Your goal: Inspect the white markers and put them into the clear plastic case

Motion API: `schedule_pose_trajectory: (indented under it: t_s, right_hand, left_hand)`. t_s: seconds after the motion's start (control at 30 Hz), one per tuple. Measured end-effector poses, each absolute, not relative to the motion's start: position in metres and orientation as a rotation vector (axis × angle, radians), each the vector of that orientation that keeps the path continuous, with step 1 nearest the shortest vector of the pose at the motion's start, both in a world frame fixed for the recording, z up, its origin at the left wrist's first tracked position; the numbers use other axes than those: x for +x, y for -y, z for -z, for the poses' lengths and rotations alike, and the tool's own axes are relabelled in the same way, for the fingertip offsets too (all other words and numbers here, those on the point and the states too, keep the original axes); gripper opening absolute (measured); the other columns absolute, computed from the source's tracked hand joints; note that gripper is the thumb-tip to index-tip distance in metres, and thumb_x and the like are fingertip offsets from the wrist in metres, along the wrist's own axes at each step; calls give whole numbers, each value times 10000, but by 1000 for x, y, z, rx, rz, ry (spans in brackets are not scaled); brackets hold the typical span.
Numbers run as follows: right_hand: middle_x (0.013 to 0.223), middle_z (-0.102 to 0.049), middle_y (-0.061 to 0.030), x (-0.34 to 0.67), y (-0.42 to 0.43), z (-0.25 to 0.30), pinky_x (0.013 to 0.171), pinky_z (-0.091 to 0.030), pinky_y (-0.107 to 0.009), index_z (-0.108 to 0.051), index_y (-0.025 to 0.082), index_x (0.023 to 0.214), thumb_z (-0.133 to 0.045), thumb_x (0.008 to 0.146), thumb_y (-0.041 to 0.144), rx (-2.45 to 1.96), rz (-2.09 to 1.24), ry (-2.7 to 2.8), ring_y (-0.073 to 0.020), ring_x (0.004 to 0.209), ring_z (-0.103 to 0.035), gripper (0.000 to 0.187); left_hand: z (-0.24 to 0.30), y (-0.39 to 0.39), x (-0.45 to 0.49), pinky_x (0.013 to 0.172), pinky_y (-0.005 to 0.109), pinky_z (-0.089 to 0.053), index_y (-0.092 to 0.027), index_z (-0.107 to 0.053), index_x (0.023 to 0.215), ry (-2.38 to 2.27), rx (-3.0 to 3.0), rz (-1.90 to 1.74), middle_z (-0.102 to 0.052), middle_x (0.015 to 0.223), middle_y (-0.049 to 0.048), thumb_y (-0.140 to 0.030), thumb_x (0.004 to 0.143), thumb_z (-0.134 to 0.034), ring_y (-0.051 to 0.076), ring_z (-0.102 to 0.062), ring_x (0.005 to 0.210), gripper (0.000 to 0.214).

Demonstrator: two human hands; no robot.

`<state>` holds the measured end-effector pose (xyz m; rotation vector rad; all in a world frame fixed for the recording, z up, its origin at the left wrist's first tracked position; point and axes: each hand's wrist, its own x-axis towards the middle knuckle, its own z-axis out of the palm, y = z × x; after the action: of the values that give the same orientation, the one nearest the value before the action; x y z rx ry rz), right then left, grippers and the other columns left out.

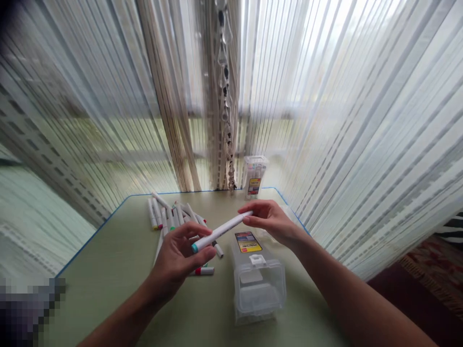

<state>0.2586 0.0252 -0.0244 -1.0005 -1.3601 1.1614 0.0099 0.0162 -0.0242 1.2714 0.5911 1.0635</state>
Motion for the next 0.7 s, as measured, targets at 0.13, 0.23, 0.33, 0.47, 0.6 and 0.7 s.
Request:
schedule_pose_trajectory:
  t_s: [0.13,0.23,0.33,0.47,0.6,0.7]
  right_hand:
    - [760,-687,-40,256,-17,15,611,-501,-255,-766,187,851,-859,681,321,-1017,-1052,1399,-154,697,-615,235]
    - [753,-679,-50,250,-8,2,607,-493,-257,-755,175,812,-839,712,291,-955,-956,1489,-159,698,-609,175]
    - [740,-691,-55,244,1,-10,600,-484,-253,-751,166,832,-806,750,234,-914,-912,1600,-154,680,-612,120]
    - [715,-702,-58,237,8,-15,551,-471,-250,-747,146,849,-796,757,222,-909,-872,1617,-146,623,-611,129]
    - [718,-710,-60,235,11,-15,568,-480,-265,-742,136,863,-796,761,271,-942,-812,1624,-154,635,-617,177]
    - [744,-716,-67,233,14,-18,597,-488,-273,-742,134,872,-777,784,319,-1003,-757,1673,-158,663,-619,207]
  left_hand:
    - [21,-18,9,431,163,-408,-154,-700,822,-712,1198,-1101,-644,699,4,-226,657,-848,83,-526,526,233]
    - [25,-23,8,392,146,-359,-151,-688,835,-768,1165,-1094,-620,628,-17,-267,670,-843,53,-452,455,255]
    - [32,-29,7,394,140,-365,-153,-674,847,-773,1176,-1087,-585,593,-36,-286,684,-836,46,-445,442,266]
    - [37,-33,7,399,153,-396,-157,-665,871,-753,1199,-1039,-594,619,-36,-288,703,-826,52,-474,435,268]
    - [36,-32,9,396,158,-392,-148,-666,864,-758,1201,-1042,-601,618,-32,-282,689,-836,55,-479,426,278]
    - [34,-29,11,390,160,-384,-147,-671,853,-771,1184,-1084,-599,606,-33,-297,673,-845,55,-471,417,292]
